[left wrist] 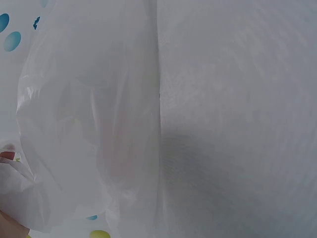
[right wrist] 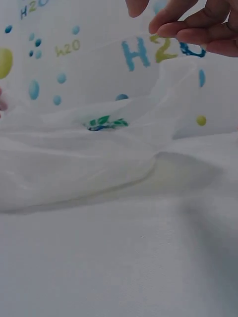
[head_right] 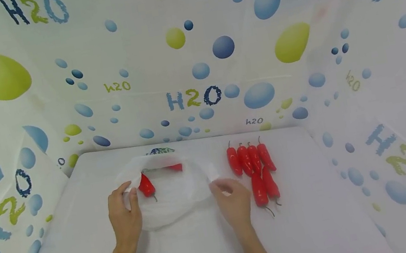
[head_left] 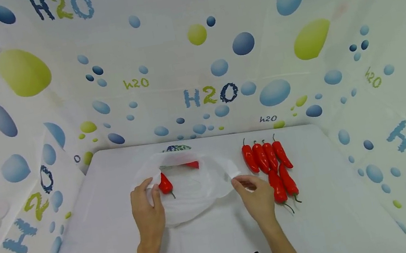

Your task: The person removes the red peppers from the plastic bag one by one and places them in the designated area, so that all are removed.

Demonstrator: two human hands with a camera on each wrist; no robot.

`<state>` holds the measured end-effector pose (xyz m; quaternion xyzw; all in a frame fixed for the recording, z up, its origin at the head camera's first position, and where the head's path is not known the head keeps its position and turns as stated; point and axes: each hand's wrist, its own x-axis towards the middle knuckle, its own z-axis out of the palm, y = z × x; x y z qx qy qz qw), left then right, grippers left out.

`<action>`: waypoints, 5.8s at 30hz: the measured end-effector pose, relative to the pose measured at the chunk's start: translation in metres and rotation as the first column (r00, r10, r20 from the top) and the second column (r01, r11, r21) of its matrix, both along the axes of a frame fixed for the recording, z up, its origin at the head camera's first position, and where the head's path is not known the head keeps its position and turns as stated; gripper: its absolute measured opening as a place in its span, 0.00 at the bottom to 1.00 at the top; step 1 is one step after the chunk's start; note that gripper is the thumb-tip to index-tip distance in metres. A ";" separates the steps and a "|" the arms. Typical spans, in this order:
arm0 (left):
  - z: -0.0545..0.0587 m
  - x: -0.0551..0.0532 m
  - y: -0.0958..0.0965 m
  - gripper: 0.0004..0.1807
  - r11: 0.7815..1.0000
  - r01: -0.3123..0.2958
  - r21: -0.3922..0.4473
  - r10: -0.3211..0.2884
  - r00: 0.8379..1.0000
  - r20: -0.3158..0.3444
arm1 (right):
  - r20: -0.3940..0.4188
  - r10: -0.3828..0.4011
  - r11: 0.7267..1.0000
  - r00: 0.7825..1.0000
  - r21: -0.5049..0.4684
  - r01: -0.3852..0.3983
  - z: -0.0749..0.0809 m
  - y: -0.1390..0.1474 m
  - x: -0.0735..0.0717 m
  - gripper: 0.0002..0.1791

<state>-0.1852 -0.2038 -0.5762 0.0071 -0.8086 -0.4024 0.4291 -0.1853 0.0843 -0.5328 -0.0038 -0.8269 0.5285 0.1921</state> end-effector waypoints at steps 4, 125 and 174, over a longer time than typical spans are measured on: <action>0.000 0.000 0.001 0.18 1.000 0.000 -0.002 -0.001 1.000 -0.018 | -0.060 0.066 0.998 0.996 0.024 -0.065 0.005 -0.022 -0.004 0.08; 0.001 -0.002 -0.004 0.17 1.000 -0.002 0.004 0.002 1.000 0.025 | 0.239 0.278 0.916 0.930 0.225 -0.331 -0.052 -0.171 -0.083 0.14; 0.001 -0.005 -0.002 0.17 1.000 0.003 -0.027 -0.003 1.000 0.005 | 0.284 0.265 0.958 0.922 -0.185 -0.218 0.003 -0.096 -0.057 0.11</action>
